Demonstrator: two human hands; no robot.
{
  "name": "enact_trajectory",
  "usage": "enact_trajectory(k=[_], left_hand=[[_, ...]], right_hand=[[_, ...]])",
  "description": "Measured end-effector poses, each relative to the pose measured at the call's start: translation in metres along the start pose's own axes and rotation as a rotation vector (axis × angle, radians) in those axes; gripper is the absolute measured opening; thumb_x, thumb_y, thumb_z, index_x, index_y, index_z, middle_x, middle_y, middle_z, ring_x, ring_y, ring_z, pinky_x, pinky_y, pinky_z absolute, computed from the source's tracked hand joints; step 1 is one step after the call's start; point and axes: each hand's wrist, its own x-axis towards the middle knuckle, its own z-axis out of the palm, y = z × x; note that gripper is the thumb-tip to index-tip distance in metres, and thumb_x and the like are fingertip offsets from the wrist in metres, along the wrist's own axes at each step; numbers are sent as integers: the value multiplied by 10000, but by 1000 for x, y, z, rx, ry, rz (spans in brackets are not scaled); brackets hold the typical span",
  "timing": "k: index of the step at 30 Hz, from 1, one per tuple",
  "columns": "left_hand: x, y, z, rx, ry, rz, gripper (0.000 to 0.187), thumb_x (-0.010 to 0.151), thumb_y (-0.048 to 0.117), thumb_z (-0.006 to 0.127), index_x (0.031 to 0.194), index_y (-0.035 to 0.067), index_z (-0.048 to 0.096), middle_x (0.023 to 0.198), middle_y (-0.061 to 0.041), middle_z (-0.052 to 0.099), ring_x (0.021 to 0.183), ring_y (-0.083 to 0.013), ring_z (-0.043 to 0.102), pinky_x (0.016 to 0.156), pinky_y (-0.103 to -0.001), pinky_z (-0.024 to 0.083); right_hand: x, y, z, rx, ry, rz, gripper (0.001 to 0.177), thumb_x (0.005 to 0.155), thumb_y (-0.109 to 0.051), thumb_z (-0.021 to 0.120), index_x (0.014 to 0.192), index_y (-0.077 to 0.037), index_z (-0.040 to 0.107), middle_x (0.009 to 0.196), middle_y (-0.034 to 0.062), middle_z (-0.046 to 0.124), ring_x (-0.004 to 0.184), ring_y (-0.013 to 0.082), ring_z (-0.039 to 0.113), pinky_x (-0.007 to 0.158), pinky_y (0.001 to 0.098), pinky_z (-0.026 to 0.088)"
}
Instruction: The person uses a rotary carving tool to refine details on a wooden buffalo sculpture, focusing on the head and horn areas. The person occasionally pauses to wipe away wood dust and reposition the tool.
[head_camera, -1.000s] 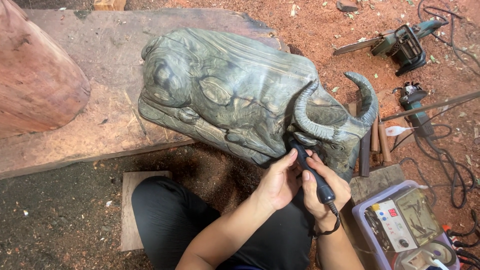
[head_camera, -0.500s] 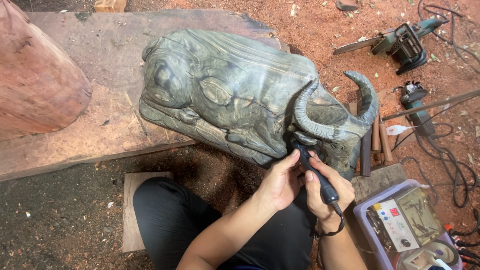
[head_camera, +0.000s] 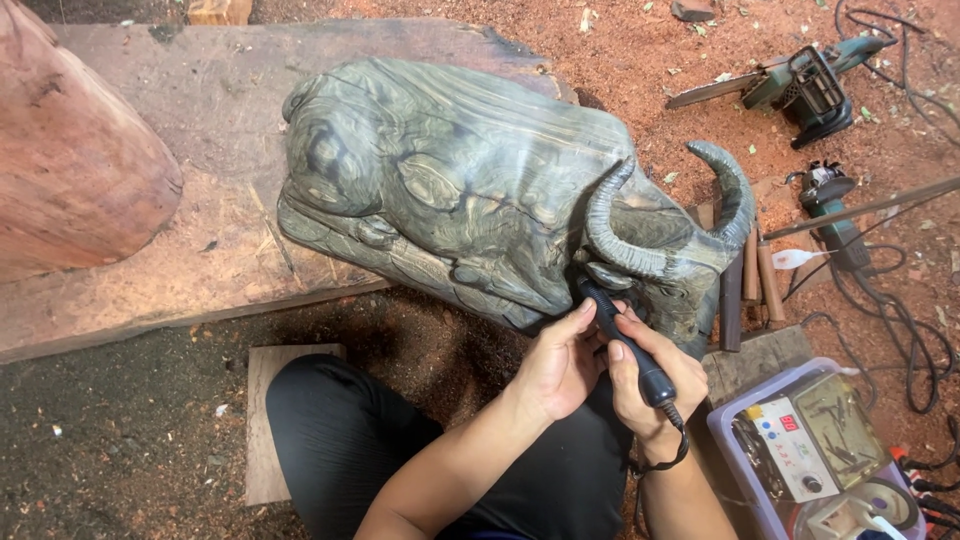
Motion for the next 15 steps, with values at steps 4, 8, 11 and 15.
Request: enact_trajectory(k=[4,8,11,15], left_hand=[[-1,-3,1,-1,2,4,340,998,317,634,1186,47,720,1190,-98,730,1105,-180,663,1024,-269,517],[-1,-1,2,-9,23,-1,325,994,282,641,1192,35,714,1189,-107,734,1088,-181,677,1022,-273,531],[1,-4,-1,-15,32,2,292,994,277,652,1173,58,722,1127,-68,743,996,-143,667,977,-252,533],[2,-1,0,-22,14,-6,289,997,269,650,1176,55,726,1141,-78,748,1014,-151,677,972,-250,537]], right_hand=[[1,-1,-3,-6,-24,-12,242,935,-117,690,1088,70,713,1112,247,740,1056,313,759,949,332,617],[4,-5,-5,8,-42,1,237,939,-104,676,1087,79,707,1105,231,743,1061,322,762,954,327,617],[1,0,-3,17,-19,-4,247,932,-129,690,1072,74,707,1101,261,738,1036,320,766,913,323,623],[4,-3,-2,24,-11,-16,248,939,-116,673,1077,88,699,1106,272,734,1040,328,764,923,328,625]])
